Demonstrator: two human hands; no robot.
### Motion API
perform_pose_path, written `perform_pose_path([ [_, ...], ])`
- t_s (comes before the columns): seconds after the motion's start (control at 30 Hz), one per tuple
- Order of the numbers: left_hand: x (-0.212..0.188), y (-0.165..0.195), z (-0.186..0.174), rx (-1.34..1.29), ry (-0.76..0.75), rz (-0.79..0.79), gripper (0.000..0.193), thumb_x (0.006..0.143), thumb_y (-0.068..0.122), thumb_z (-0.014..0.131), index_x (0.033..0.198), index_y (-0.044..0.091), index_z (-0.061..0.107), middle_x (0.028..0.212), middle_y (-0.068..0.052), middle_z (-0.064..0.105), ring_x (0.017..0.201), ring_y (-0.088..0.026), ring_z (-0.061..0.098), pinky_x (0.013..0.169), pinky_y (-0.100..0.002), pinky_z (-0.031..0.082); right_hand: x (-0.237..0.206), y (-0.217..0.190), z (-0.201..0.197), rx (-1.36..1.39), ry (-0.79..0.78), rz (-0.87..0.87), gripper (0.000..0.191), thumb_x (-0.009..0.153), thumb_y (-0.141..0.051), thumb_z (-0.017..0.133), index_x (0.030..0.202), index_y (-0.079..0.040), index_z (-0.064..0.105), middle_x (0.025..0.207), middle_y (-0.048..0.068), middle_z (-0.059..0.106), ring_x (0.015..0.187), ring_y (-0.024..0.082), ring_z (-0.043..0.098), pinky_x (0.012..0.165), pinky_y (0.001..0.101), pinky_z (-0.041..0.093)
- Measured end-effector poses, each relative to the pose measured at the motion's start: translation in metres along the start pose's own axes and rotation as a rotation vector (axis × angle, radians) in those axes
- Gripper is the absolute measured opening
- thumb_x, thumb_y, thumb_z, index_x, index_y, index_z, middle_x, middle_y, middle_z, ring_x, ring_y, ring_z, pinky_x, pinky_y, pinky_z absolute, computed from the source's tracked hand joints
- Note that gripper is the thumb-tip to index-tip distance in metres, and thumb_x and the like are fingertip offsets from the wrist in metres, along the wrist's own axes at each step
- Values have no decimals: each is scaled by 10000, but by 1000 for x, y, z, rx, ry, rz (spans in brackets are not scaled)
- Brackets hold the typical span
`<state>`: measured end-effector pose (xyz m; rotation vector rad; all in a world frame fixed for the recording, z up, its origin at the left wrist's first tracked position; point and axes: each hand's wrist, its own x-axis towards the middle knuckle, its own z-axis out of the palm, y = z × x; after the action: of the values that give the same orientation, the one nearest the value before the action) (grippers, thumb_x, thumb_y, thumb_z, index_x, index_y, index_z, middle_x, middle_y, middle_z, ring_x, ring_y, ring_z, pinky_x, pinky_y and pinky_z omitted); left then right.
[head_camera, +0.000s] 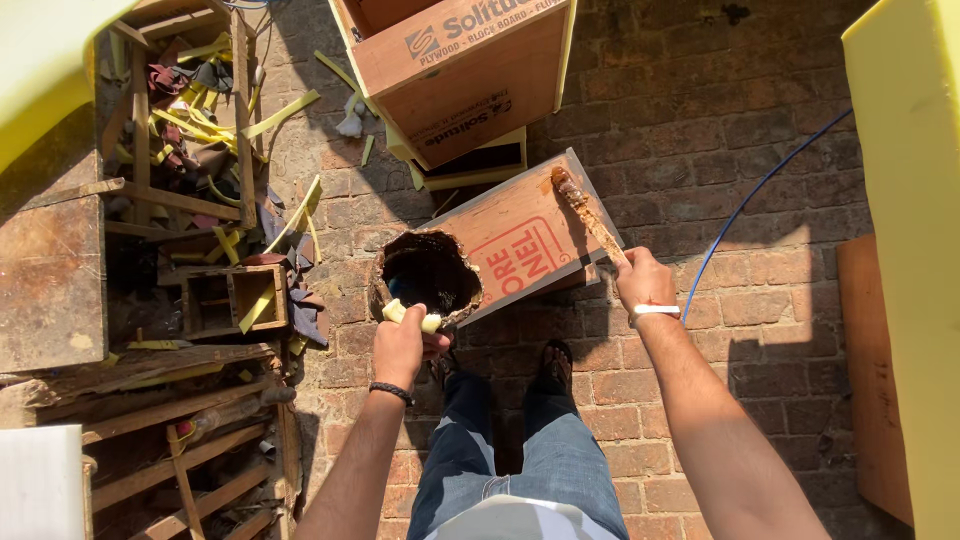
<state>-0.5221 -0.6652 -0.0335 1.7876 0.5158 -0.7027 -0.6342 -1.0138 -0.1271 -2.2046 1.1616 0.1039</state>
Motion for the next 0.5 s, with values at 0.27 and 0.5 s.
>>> perform_pose_path([
  [0.27,-5,-13,-20,-26,38,-35,501,917,351,558,861,-126,701,672,-192,755,564,-249,737,522,-336,604,20,-11,7,36,32,-43,320,968,-338,682,1142,-75,736,1057,211,751,1020,382,720,900,472,550],
  [0.5,-4,-22,-42,-124,68,-48,484,911,326,575,862,-141,694,665,-204,744,541,-260,722,519,-354,616,-19,-58,49,-215,-112,-245,286,959,-405,680,1145,-195,739,976,153,763,940,388,722,809,508,566],
])
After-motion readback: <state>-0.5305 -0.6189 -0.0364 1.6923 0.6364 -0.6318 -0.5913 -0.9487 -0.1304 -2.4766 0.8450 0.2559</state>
